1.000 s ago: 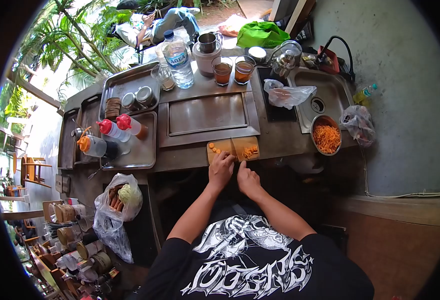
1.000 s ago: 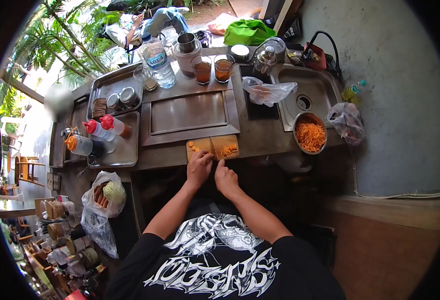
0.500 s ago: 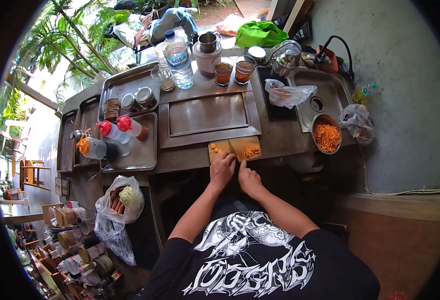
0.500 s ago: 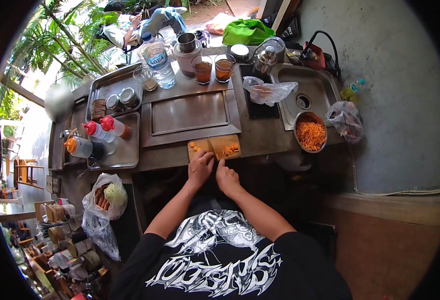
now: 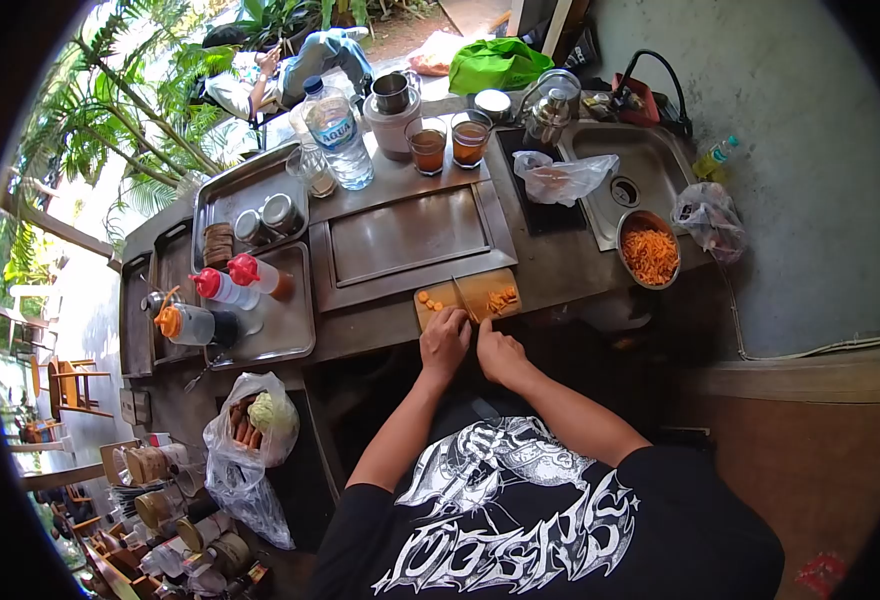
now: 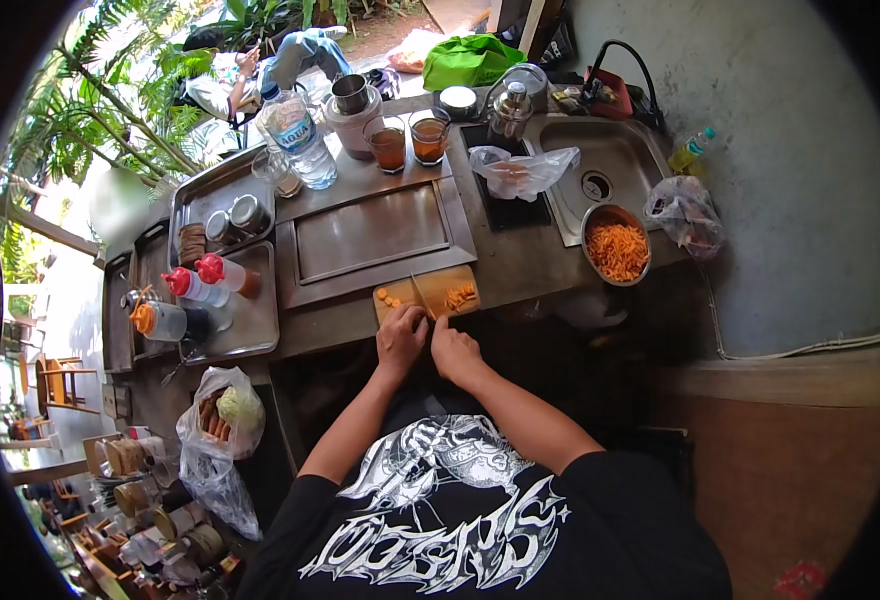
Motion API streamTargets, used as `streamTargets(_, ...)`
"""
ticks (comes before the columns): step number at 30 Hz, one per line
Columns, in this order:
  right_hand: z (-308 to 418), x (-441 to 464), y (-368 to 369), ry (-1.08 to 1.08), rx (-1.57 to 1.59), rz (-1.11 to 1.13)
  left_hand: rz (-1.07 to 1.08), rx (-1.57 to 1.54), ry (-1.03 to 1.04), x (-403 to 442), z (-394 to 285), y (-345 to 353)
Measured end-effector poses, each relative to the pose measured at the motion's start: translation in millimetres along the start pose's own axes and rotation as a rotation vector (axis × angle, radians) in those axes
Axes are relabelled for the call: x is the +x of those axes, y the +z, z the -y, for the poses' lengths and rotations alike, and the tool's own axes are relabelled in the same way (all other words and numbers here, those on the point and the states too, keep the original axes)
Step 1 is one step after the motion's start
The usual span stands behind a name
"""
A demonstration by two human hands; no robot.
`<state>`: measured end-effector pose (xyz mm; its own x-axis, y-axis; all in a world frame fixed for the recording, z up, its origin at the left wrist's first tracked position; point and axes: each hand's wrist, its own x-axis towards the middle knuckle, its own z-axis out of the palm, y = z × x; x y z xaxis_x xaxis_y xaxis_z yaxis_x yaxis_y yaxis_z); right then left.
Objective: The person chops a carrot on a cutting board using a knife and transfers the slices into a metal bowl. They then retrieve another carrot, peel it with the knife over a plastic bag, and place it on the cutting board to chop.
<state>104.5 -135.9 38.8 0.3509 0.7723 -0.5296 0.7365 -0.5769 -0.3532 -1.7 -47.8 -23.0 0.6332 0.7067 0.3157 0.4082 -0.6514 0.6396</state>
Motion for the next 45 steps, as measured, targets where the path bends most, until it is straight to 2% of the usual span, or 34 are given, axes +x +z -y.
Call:
streamTargets(3, -4.3, -1.5, 11.9, 0.034, 0.006, -0.008, 0.002, 0.003, 0.010, -1.1, 1.5, 2.0)
streamTargets(6, -5.9, 6.4, 8.1, -0.022, -0.005, -0.050, 0.012, 0.021, 0.009, -2.7, -0.9, 0.7)
streamTargets(11, -2.7, -2.9, 9.5, 0.029, 0.007, 0.017, 0.015, -0.006, 0.059, -2.4, -2.2, -6.0)
streamTargets(13, -5.4, 6.4, 10.4, 0.013, 0.005, 0.000, 0.033, -0.036, 0.002, -3.5, -3.8, -6.1)
streamTargets(21, -2.0, 2.9, 11.1, 0.043, -0.008, 0.004, 0.028, -0.058, 0.042, -5.2, 9.5, -3.8)
streamTargets(23, -8.1, 14.5, 14.4, -0.029, -0.013, -0.044, 0.022, -0.057, 0.041, -4.1, 8.5, -3.8)
streamTargets(30, -0.7, 3.2, 11.7, -0.012, -0.083, 0.005, 0.027, -0.106, 0.013, -4.1, 14.8, -4.8)
streamTargets(32, -7.1, 14.2, 20.9, -0.072, -0.098, -0.049, 0.028, -0.110, 0.007, -4.6, 14.4, -4.1)
streamTargets(39, -15.6, 12.9, 17.9, -0.070, -0.053, -0.051, 0.027, -0.026, 0.001, -2.6, 7.7, -4.3)
streamTargets(45, -29.9, 11.4, 11.3, 0.038, 0.053, -0.071, 0.033, 0.024, -0.026, 0.8, -4.6, 2.1)
